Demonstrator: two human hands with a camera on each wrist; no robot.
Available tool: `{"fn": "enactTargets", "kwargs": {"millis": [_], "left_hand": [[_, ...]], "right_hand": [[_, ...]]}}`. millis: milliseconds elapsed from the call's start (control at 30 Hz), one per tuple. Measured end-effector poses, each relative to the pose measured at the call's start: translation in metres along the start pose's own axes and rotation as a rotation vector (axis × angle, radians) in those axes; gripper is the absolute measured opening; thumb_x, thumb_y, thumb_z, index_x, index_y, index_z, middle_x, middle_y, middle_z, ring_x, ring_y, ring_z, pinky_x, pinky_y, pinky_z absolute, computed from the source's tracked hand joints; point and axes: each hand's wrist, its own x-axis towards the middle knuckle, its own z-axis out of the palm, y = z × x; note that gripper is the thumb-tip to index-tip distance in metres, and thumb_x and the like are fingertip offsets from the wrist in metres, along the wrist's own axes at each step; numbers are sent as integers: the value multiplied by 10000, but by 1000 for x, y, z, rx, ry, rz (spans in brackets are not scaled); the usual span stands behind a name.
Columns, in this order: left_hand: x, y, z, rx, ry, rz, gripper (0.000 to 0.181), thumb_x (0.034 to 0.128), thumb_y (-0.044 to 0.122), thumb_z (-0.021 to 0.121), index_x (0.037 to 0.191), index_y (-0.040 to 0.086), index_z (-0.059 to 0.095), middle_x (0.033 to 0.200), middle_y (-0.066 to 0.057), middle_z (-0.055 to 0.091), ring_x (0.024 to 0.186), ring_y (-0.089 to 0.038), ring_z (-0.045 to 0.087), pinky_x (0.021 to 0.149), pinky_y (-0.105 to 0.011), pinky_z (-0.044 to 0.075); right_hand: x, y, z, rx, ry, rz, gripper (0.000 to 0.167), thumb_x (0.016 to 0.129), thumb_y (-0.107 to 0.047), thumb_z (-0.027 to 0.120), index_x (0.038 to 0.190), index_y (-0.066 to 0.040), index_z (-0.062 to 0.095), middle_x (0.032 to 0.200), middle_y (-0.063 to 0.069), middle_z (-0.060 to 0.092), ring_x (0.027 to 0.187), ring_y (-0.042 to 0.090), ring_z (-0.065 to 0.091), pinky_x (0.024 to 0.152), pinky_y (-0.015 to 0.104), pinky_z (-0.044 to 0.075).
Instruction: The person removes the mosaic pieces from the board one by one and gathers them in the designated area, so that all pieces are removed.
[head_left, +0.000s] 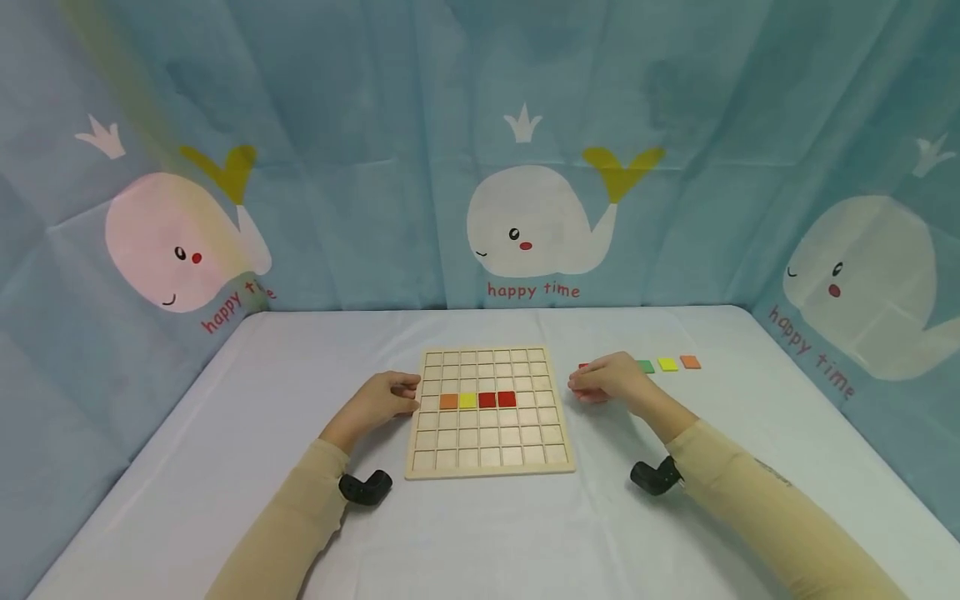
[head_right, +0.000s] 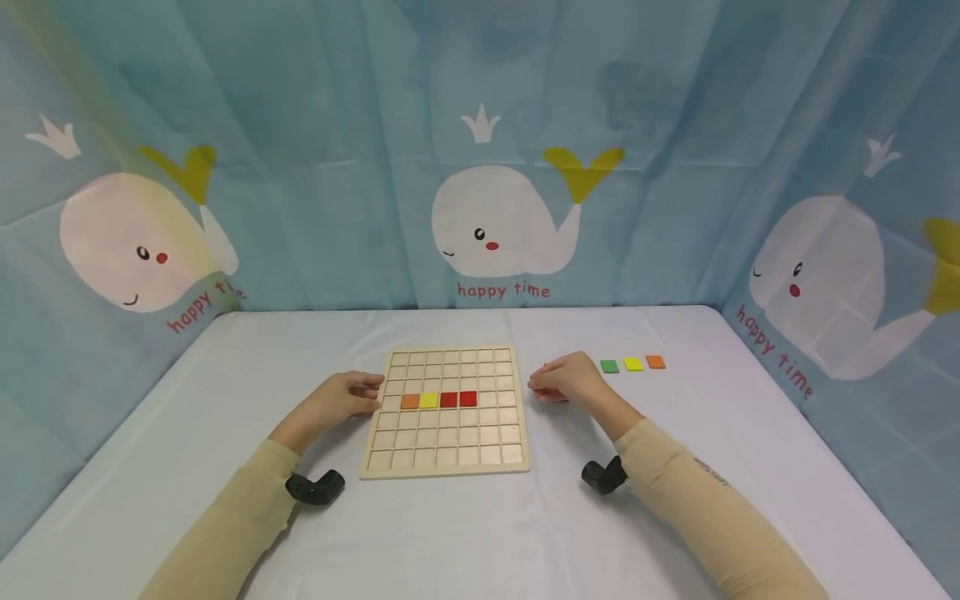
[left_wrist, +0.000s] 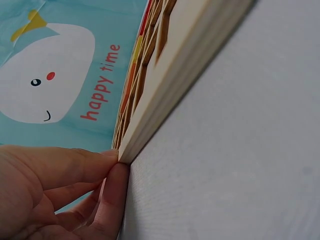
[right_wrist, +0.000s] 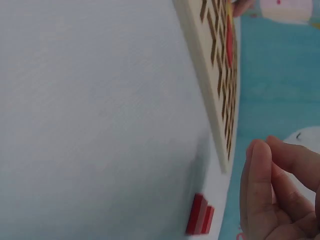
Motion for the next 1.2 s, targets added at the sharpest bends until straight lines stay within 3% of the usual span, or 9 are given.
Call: {"fn": "enactTargets", "kwargs": {"millis": [233,467,800,1033,1200], "left_hand": [[-1,2,0,-7,13,-4,501,901,-4,671,1382,-51,538,1164,-164,622,1042,-216,593,806,-272,570],[-1,4,-4,-13,22,-2,499,905,-6,662,1384,-49,533,1172,-168,611,1046,-219,586,817,-281,571],[-2,5,1,-5,36,-7,488,894,-10,672,1367,-46,555,1177,-173,618,1003,-208,594,785,-268,566],[-2,4,2,-29,25,-24,490,896,-19,670,1371,-44,552,1177,-169,613,1009,-207,594,802,-272,576],[-3,2,3,-37,34,-22,490,897,-22,669,1371,-50,548,1174,-176,608,1016,-217,593,805,-283,577]], "right_hand": [[5,-7,16,29,-49,-28,233,864,-110,757,1035,48,737,754,13,740,629,70,673,662,237,589],[3,-13,24,79,-80,-64,227,863,-91,751,1033,59,736,827,78,765,673,96,701,692,250,597],[5,-16,36,68,-114,-122,219,870,-82,731,1033,65,727,852,76,768,726,113,724,739,287,605],[9,-17,46,131,-135,-59,267,847,-54,760,1075,77,714,852,60,766,727,99,726,737,269,607],[11,-17,55,129,-141,-59,250,838,-59,771,1052,62,727,847,55,765,703,92,717,716,257,605]]}}
